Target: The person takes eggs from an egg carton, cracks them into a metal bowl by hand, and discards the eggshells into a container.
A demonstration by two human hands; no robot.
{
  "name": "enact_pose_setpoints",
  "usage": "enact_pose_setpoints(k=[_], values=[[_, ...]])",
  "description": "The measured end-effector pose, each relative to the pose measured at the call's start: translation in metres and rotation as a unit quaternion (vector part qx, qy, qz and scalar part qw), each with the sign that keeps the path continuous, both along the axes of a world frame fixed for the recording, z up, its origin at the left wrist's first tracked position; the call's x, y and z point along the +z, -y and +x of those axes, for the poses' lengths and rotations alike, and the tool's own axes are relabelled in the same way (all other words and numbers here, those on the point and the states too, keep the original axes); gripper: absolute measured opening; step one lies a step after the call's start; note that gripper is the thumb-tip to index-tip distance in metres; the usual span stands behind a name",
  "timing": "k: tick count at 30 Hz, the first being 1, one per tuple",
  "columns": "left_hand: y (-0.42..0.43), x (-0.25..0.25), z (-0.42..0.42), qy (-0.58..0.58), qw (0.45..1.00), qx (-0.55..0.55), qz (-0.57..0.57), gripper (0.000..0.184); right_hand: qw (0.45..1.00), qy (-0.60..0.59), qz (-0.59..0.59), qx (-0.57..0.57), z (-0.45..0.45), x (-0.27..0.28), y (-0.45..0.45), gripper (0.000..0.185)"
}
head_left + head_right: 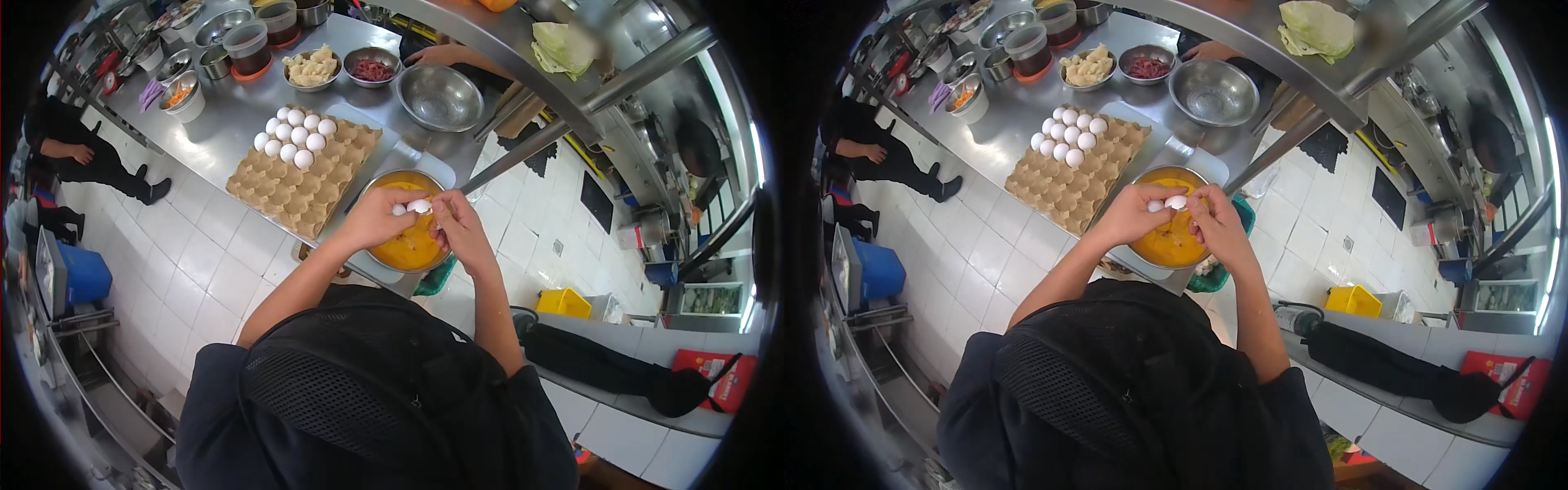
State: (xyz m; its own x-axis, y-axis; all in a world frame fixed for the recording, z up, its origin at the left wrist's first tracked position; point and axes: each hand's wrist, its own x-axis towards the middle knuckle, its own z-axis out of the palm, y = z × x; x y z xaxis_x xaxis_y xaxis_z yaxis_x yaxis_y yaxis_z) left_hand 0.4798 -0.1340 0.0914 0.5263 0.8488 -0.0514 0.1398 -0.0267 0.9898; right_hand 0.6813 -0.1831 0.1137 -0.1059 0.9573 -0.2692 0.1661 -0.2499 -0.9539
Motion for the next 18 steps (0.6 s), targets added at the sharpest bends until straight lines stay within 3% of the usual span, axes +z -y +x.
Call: enact_pose_setpoints(k=[2,4,7,10,12,13,15,17,18], values=[[-0.002,0.005,-0.001,-0.025,0.966,0.017,0.256,0.046,1.0,-0.011,0.015,-0.012,-0.005,0.007,0.001,0.033],[0.005,0.028,0.003,-0.055,0.959,0.024,0.277,0.051,0.999,-0.024,0.029,-0.016,-0.011,0.008,0.003,0.034],[0.018,0.042,0.014,-0.076,0.951,0.026,0.297,0.06,0.968,-0.219,0.022,-0.12,-0.019,0.002,0.007,0.037],[0.007,0.036,0.006,-0.041,0.955,0.045,0.291,0.067,0.94,-0.297,0.04,-0.162,0.004,0.004,0.016,0.036],[-0.024,0.01,-0.013,-0.03,0.949,0.112,0.294,0.066,0.929,-0.268,0.063,-0.247,0.021,0.0,0.022,0.036],[-0.031,0.027,-0.031,-0.067,0.986,0.125,0.086,0.063,0.926,-0.241,0.077,-0.279,0.034,-0.012,0.024,0.038],[-0.058,-0.002,-0.066,-0.128,0.936,0.243,0.218,0.057,0.922,-0.219,0.096,-0.306,0.051,-0.042,0.024,0.04],[-0.081,-0.032,-0.095,-0.27,0.877,0.34,0.206,0.051,0.938,-0.055,0.039,-0.339,0.058,-0.074,0.023,0.046],[-0.085,-0.043,-0.102,-0.271,0.872,0.347,0.213,0.051,0.94,-0.061,0.046,-0.333,0.069,-0.11,0.027,0.046]])
